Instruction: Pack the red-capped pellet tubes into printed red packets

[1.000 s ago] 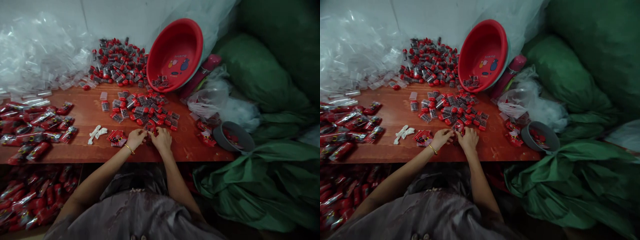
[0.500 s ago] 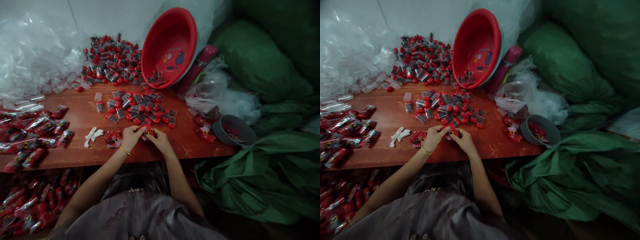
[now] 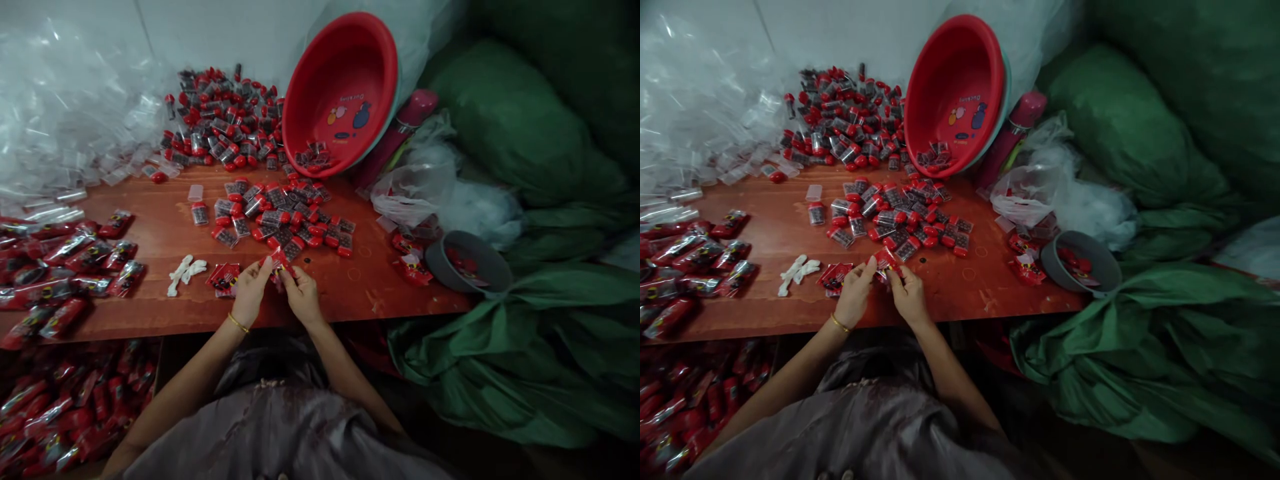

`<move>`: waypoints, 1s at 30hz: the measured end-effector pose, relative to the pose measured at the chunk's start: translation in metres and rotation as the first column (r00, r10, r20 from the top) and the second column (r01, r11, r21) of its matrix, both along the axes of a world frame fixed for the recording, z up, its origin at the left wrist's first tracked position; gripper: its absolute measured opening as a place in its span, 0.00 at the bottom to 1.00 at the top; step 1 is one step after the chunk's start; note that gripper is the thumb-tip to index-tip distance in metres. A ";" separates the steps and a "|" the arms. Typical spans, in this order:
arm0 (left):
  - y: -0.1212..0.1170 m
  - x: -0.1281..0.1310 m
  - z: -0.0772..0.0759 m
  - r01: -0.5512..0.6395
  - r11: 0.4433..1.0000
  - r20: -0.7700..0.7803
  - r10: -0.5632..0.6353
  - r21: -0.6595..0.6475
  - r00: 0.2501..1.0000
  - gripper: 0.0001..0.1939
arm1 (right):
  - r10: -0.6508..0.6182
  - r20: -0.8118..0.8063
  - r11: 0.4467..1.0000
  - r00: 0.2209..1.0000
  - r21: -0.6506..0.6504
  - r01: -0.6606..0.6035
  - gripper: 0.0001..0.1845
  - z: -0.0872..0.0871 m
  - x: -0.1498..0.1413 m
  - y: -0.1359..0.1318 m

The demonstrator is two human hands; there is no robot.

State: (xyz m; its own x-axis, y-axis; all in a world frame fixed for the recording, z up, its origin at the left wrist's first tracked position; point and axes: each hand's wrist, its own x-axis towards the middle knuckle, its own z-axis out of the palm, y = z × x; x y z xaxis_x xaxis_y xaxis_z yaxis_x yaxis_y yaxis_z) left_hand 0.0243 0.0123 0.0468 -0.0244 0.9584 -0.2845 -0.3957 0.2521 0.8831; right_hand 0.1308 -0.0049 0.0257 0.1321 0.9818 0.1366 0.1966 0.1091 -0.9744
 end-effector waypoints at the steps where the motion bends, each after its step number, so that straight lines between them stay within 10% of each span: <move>1: -0.001 -0.002 0.003 0.027 0.999 0.031 -0.026 -0.022 0.999 0.20 | 0.012 -0.010 1.000 1.000 -0.009 -0.012 0.17 0.000 0.000 0.001; 9: 0.003 -0.016 0.008 -0.035 0.991 0.046 0.041 -0.132 0.998 0.21 | -0.037 0.243 0.991 0.969 -0.118 0.067 0.26 0.002 0.012 0.015; 15: 0.011 -0.022 0.013 -0.043 0.973 0.115 0.071 -0.226 0.991 0.22 | -0.067 0.803 0.899 0.593 -0.209 0.385 0.33 0.019 0.018 0.053; 25: 0.007 -0.030 0.019 0.060 0.938 0.240 0.025 -0.340 0.970 0.21 | 0.085 0.954 0.943 0.288 -0.171 0.286 0.21 0.010 0.024 0.035; 28: 0.003 -0.028 0.022 0.091 0.940 0.236 -0.012 -0.329 0.972 0.21 | 0.036 0.938 0.959 0.345 -0.129 0.253 0.18 0.007 0.036 0.024; 30: 0.001 -0.027 0.022 0.101 0.943 0.237 -0.024 -0.317 0.971 0.21 | 0.006 0.830 0.977 0.557 -0.125 0.175 0.13 0.008 0.047 0.013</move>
State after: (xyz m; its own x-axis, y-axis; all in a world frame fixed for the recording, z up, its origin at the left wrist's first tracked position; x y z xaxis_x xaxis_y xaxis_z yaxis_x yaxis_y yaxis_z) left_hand -0.0032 0.0135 0.0690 0.1342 0.8101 -0.5707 -0.5495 0.5401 0.6375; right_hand 0.1774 0.0081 0.0339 0.1350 0.9889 0.0613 0.9195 -0.1019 -0.3797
